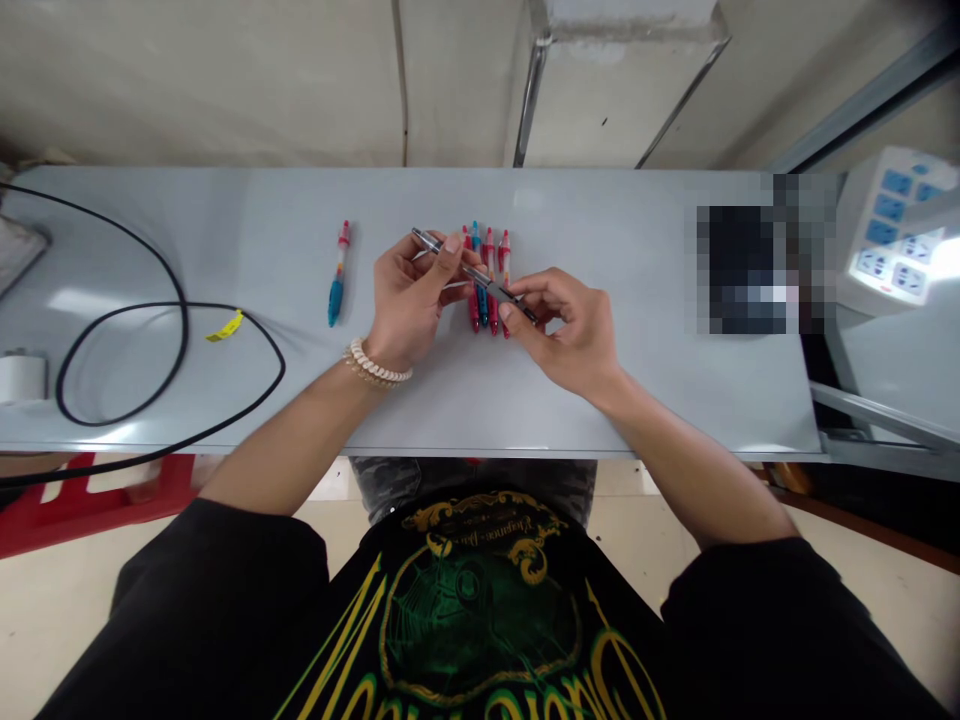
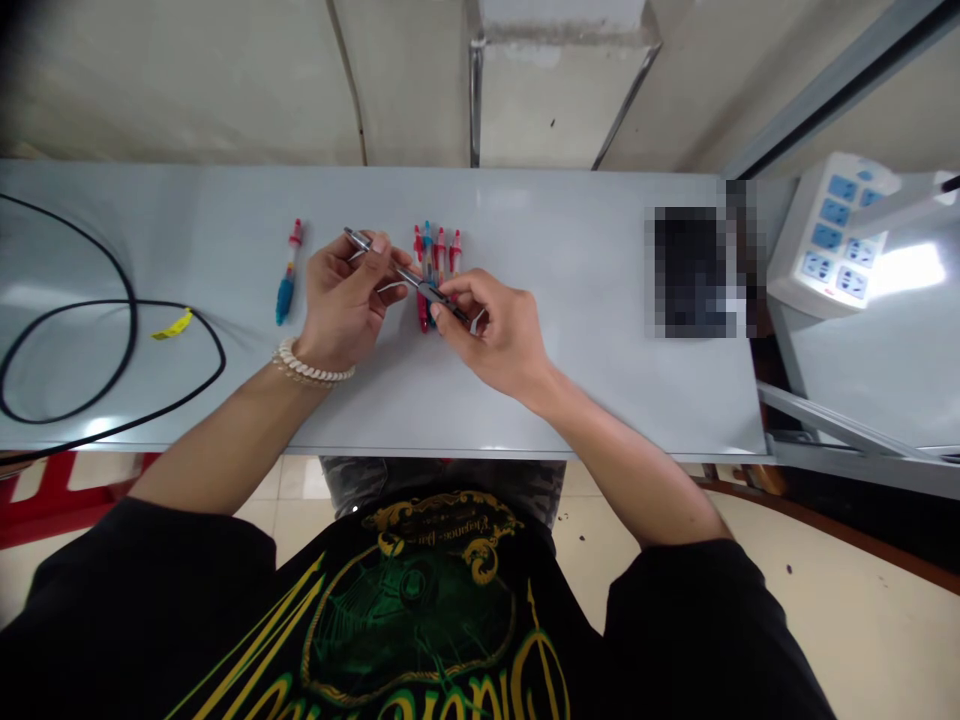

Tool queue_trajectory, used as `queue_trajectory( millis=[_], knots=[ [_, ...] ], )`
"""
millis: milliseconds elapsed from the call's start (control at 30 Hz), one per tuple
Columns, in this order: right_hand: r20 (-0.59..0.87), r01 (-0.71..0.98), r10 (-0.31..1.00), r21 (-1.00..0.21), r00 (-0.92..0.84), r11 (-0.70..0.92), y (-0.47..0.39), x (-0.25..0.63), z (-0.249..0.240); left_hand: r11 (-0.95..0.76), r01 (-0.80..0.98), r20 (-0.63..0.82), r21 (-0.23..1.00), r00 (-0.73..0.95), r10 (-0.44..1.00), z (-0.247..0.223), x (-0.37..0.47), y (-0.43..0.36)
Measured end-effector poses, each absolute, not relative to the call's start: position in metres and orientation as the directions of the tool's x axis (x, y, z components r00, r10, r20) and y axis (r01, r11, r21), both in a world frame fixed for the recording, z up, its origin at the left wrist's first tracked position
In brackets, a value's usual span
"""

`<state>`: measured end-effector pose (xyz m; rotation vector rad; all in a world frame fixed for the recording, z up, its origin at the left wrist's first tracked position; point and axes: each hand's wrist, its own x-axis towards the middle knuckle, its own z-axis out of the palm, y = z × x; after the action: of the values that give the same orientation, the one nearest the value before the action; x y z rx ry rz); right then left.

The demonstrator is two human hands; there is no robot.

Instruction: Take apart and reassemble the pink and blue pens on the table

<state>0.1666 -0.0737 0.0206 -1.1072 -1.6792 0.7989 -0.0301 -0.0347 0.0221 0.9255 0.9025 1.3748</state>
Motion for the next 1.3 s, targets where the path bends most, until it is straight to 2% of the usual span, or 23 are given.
queue_trajectory(
  millis=[200,633,967,1300],
  knots=[
    [0.354,0.312,0.923,-0.869,-0.152,0.384,-0.074,0.167,0.021,0.029,-0.349,-0.033,0.937,-0.006,0.999,0.022,-0.030,-0.034],
    [0.348,0.325,0.928,-0.870,-0.132,0.372,-0.075,0.167,0.027,0.002,-0.337,-0.002,0.941,0.002,1.000,0.023,-0.030,-0.037],
    [0.333,0.326,0.934,-0.875,-0.129,0.357,-0.075,0.170,0.026,0.034,-0.345,-0.049,0.938,-0.034,0.998,0.029,-0.027,-0.038],
    [0.394,0.318,0.914,-0.858,-0.098,0.404,-0.076,0.169,0.032,0.019,-0.332,-0.028,0.943,-0.021,0.999,0.026,-0.028,-0.038]
  ],
)
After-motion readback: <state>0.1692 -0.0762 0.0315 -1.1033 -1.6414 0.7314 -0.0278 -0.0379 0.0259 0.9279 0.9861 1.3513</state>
